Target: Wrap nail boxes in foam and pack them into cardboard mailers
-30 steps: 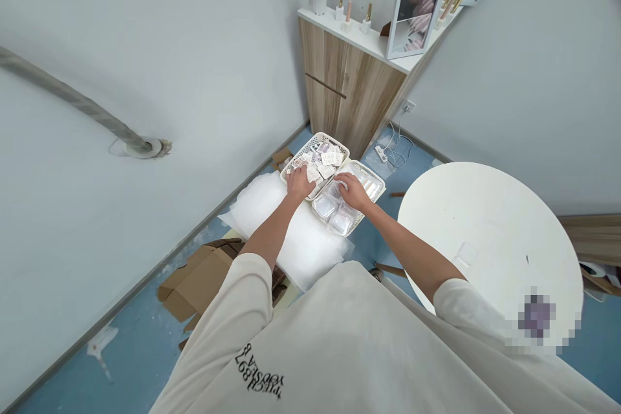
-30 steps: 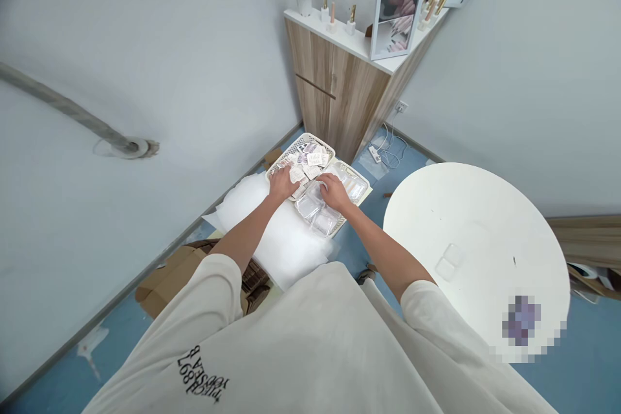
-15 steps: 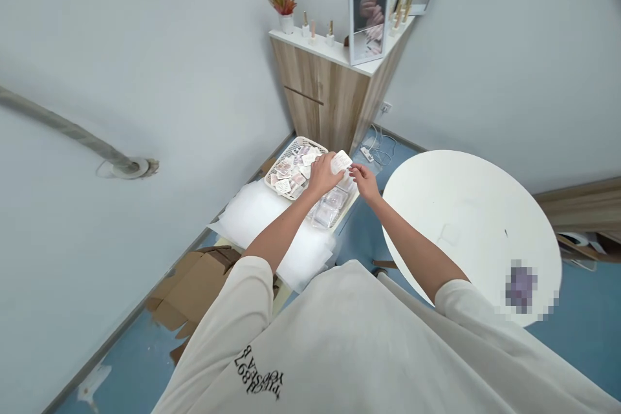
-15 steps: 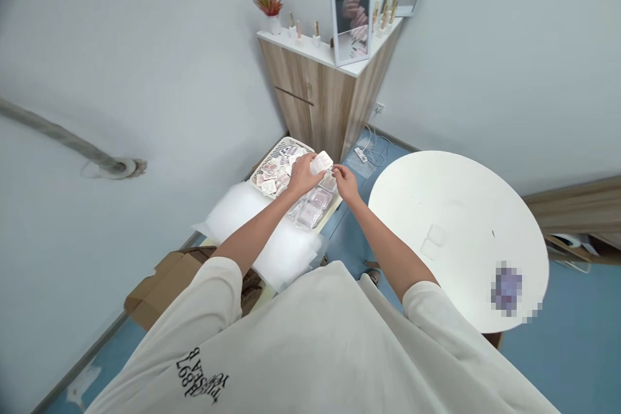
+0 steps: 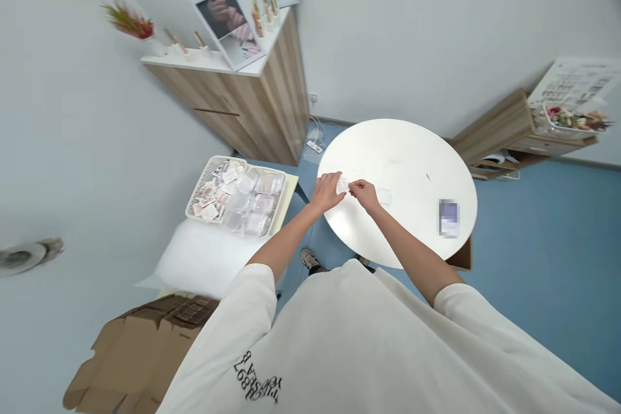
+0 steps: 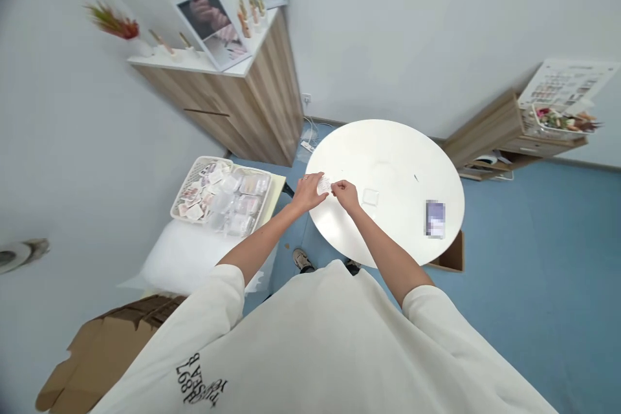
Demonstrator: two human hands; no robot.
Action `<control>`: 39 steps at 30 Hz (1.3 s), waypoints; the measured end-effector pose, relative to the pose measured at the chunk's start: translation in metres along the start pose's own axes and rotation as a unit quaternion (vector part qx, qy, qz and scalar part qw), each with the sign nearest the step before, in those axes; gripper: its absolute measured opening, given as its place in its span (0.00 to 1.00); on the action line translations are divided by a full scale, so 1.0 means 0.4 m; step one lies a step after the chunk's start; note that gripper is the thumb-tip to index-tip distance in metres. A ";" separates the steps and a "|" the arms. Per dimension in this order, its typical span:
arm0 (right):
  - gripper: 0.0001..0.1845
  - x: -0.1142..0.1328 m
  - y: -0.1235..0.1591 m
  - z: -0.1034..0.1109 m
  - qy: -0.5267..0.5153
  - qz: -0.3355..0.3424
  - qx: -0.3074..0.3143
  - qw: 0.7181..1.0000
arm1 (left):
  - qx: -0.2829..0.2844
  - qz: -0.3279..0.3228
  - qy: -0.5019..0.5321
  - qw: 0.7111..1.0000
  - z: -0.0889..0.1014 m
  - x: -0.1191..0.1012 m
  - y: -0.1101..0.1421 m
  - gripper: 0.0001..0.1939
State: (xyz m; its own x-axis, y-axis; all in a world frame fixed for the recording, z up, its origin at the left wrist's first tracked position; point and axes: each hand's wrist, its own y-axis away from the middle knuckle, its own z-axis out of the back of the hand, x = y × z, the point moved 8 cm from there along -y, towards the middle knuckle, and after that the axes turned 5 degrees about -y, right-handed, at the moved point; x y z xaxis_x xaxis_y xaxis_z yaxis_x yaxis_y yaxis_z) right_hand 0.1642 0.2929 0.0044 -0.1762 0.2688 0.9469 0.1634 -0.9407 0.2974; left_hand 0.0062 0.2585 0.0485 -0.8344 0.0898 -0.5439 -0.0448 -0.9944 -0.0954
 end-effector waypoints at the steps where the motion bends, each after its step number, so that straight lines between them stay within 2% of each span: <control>1: 0.12 -0.023 0.003 0.050 0.010 -0.008 -0.012 1.000 | 0.011 -0.007 -0.004 1.000 -0.042 -0.039 -0.012 0.35; 4: 0.09 -0.075 0.014 0.184 0.050 -0.025 -0.048 0.997 | 0.039 -0.014 -0.003 0.999 -0.160 -0.146 -0.041 0.35; 7: 0.09 -0.100 0.029 0.288 0.080 -0.029 -0.069 0.994 | 0.059 -0.003 0.006 0.998 -0.249 -0.228 -0.062 0.35; 11: 0.16 -0.123 0.037 0.373 0.043 -0.030 -0.055 0.997 | 0.081 0.015 0.020 0.996 -0.319 -0.288 -0.081 0.37; 14: 0.16 -0.157 0.037 0.417 0.001 -0.069 -0.053 0.996 | 0.094 0.019 0.080 0.992 -0.348 -0.307 -0.090 0.37; 19: 0.10 -0.223 0.049 0.446 -0.049 -0.173 -0.040 0.983 | 0.128 0.058 0.270 0.952 -0.403 -0.306 -0.088 0.37; 22: 0.07 -0.247 0.057 0.447 -0.094 -0.212 -0.039 0.972 | 0.150 0.070 0.332 0.928 -0.431 -0.299 -0.082 0.37; 25: 0.03 -0.260 0.057 0.455 -0.110 -0.215 -0.058 0.969 | 0.157 0.070 0.312 0.934 -0.441 -0.283 -0.080 0.37; 29: 0.05 -0.274 0.052 0.469 -0.120 -0.208 -0.084 0.967 | 0.160 0.075 0.232 0.956 -0.448 -0.251 -0.079 0.38; 34: 0.10 -0.290 0.054 0.465 -0.112 -0.194 -0.073 0.972 | 0.172 0.071 0.188 0.964 -0.470 -0.225 -0.067 0.40; 39: 0.09 -0.331 0.060 0.458 -0.080 -0.199 -0.063 0.975 | 0.195 0.090 0.177 0.960 -0.523 -0.196 -0.041 0.41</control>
State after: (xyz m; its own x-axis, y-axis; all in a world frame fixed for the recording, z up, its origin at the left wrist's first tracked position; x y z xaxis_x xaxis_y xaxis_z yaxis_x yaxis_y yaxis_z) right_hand 0.3692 0.2726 -0.0916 -0.0469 0.6370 0.7695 -0.0097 -0.7706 0.6373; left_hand 0.1871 0.2793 -0.0817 -0.6116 -0.1418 -0.7784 -0.1776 -0.9341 0.3097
